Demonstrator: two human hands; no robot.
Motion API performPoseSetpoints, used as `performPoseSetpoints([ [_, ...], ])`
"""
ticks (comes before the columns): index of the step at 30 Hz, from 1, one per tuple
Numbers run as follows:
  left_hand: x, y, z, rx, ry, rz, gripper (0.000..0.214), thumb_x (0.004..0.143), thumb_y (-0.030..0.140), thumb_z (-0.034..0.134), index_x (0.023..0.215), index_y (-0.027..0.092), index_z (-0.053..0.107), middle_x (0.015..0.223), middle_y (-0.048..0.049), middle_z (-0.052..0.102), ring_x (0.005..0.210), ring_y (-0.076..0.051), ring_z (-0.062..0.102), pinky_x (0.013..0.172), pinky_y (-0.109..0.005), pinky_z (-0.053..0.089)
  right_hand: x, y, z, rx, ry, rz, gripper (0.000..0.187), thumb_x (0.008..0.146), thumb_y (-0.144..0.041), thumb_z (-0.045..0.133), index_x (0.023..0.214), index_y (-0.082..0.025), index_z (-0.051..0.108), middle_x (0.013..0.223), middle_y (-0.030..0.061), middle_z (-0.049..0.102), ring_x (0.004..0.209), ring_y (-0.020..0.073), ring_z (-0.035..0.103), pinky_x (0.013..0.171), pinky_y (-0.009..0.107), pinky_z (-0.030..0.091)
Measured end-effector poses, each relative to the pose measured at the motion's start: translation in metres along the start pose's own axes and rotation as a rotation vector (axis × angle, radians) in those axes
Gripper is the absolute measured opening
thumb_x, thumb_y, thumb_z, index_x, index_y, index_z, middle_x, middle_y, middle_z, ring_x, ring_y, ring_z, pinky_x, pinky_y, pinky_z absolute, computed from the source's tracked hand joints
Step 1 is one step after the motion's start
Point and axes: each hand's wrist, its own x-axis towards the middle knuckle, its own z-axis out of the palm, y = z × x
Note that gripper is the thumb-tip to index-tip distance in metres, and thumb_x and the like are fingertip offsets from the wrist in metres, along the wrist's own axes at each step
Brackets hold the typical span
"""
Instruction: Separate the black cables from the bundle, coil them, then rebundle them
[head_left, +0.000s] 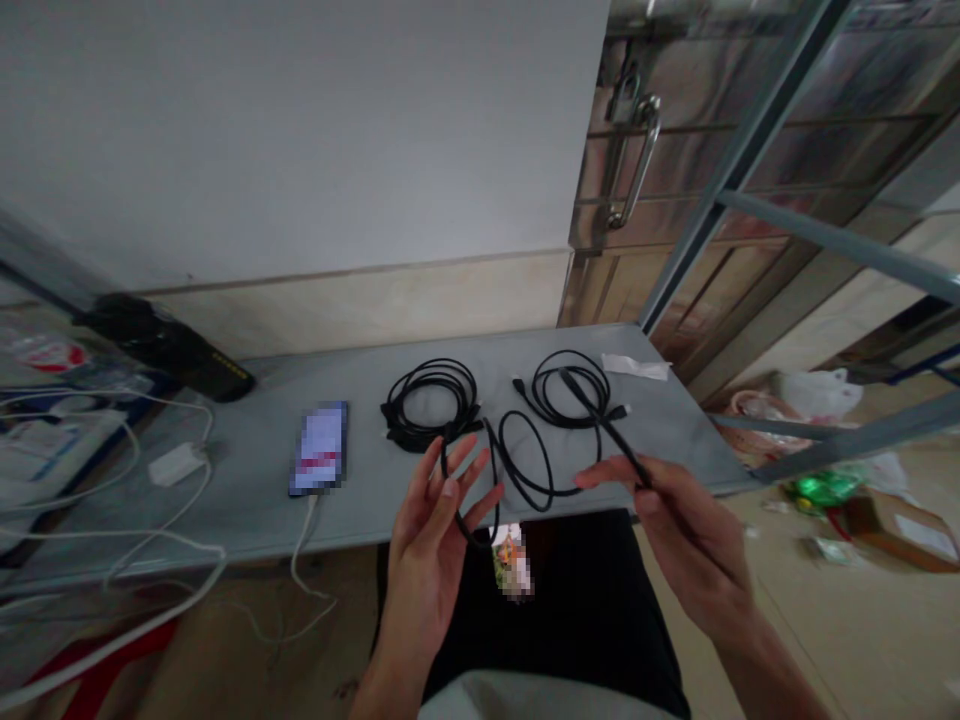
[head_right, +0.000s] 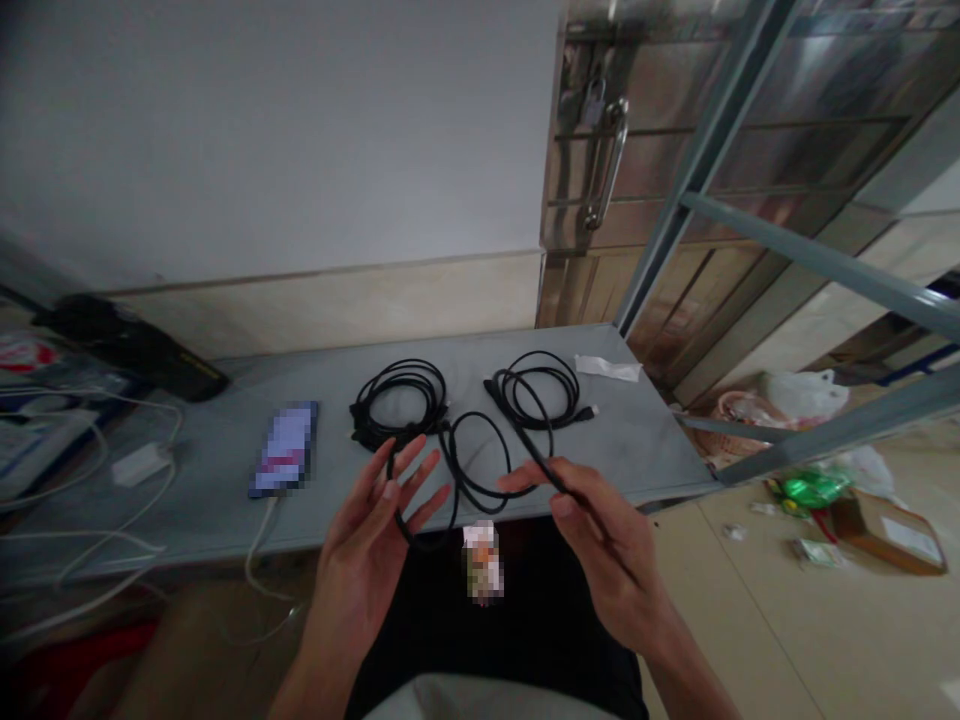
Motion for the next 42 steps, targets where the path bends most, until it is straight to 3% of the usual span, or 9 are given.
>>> performPoseSetpoints([
  [4, 0.005, -0.015, -0.007, -0.071, 0.045, -0.080, 0.044, 0.104, 0.040, 0.078, 0.147, 0.034, 0.072, 0.169, -0.0089, 0.063, 0.157, -0.037, 0.059, 0.119, -0.060, 0.062, 0.007, -0.021, 0.009, 0.069, -0.226, -0.033, 0.035, 0.116, -0.033, 0.055, 0.143, -0.042, 0.076, 0.126, 0.0067, 0.083, 0.112, 0.0282, 0.080, 0.096, 0.042, 0.066],
  [9, 0.007, -0.011, -0.006, -0.146, -0.043, -0.204, 0.038, 0.111, 0.051, 0.063, 0.138, 0.029, 0.078, 0.148, -0.0129, 0.077, 0.140, -0.039, 0.073, 0.115, -0.066, 0.063, 0.017, -0.029, 0.021, 0.182, -0.432, -0.089, 0.034, 0.117, -0.025, 0.053, 0.143, -0.034, 0.073, 0.125, 0.0081, 0.079, 0.115, 0.0238, 0.075, 0.100, 0.039, 0.062],
  [17, 0.011, 0.016, 0.026, -0.441, -0.061, -0.371, 0.031, 0.111, 0.036, 0.066, 0.132, 0.018, 0.080, 0.114, -0.0111, 0.083, 0.112, -0.028, 0.081, 0.111, -0.049, 0.064, 0.016, -0.005, 0.041, -0.335, -0.618, -0.075, 0.040, 0.112, -0.008, 0.052, 0.143, -0.030, 0.064, 0.135, 0.0084, 0.069, 0.123, 0.0258, 0.068, 0.112, 0.047, 0.060],
  [21, 0.011, 0.026, 0.043, -0.561, -0.122, -0.333, 0.024, 0.115, 0.024, 0.060, 0.124, 0.012, 0.079, 0.080, 0.0000, 0.064, 0.070, -0.012, 0.064, 0.088, -0.033, 0.065, 0.017, 0.001, 0.051, -0.471, -0.628, -0.117, 0.035, 0.110, -0.004, 0.047, 0.137, -0.024, 0.059, 0.129, 0.0100, 0.069, 0.119, 0.0278, 0.068, 0.110, 0.052, 0.060],
  [26, 0.009, 0.034, 0.051, -0.597, -0.279, -0.274, 0.023, 0.115, 0.025, 0.062, 0.117, 0.011, 0.079, 0.066, 0.0079, 0.033, 0.053, -0.008, 0.034, 0.061, -0.021, 0.050, 0.016, -0.010, 0.059, -0.307, -0.518, -0.152, 0.020, 0.110, -0.012, 0.053, 0.126, -0.024, 0.053, 0.126, 0.0093, 0.070, 0.127, 0.0269, 0.066, 0.122, 0.052, 0.051],
  [31, 0.011, 0.042, 0.035, -0.543, -0.400, -0.275, 0.030, 0.116, 0.037, 0.060, 0.105, 0.017, 0.079, 0.060, 0.0087, 0.028, 0.050, -0.010, 0.027, 0.059, -0.022, 0.049, 0.022, -0.009, 0.068, -0.336, -0.552, -0.169, 0.008, 0.111, -0.025, 0.064, 0.112, -0.023, 0.057, 0.102, 0.0036, 0.071, 0.099, 0.0227, 0.069, 0.096, 0.039, 0.057],
  [36, 0.029, 0.048, -0.001, -0.226, -0.523, -0.229, 0.054, 0.113, 0.056, 0.062, 0.072, 0.021, 0.065, 0.048, 0.0056, 0.044, 0.043, -0.013, 0.049, 0.069, -0.033, 0.057, 0.038, 0.005, 0.079, -0.620, -0.536, -0.571, 0.025, 0.116, -0.042, 0.065, 0.102, -0.021, 0.065, 0.091, 0.0031, 0.073, 0.090, 0.0219, 0.069, 0.095, 0.041, 0.053],
  [39, 0.053, 0.049, -0.023, 0.111, -0.364, -0.061, 0.052, 0.104, 0.053, 0.079, 0.066, 0.020, 0.063, 0.052, 0.0012, 0.059, 0.050, -0.018, 0.064, 0.072, -0.035, 0.057, 0.051, 0.013, 0.084, -0.792, -0.519, -0.754, 0.029, 0.117, -0.044, 0.061, 0.100, -0.021, 0.068, 0.092, 0.0034, 0.073, 0.091, 0.0218, 0.068, 0.101, 0.043, 0.052],
  [42, 0.084, 0.047, -0.045, 0.340, -0.077, 0.055, 0.032, 0.085, 0.043, 0.095, 0.092, 0.018, 0.077, 0.068, 0.0015, 0.069, 0.061, -0.018, 0.067, 0.071, -0.033, 0.055, 0.073, 0.023, 0.088, -0.877, -0.507, -0.804, 0.024, 0.117, -0.039, 0.061, 0.102, -0.022, 0.070, 0.092, 0.0017, 0.072, 0.097, 0.0221, 0.067, 0.117, 0.047, 0.048],
])
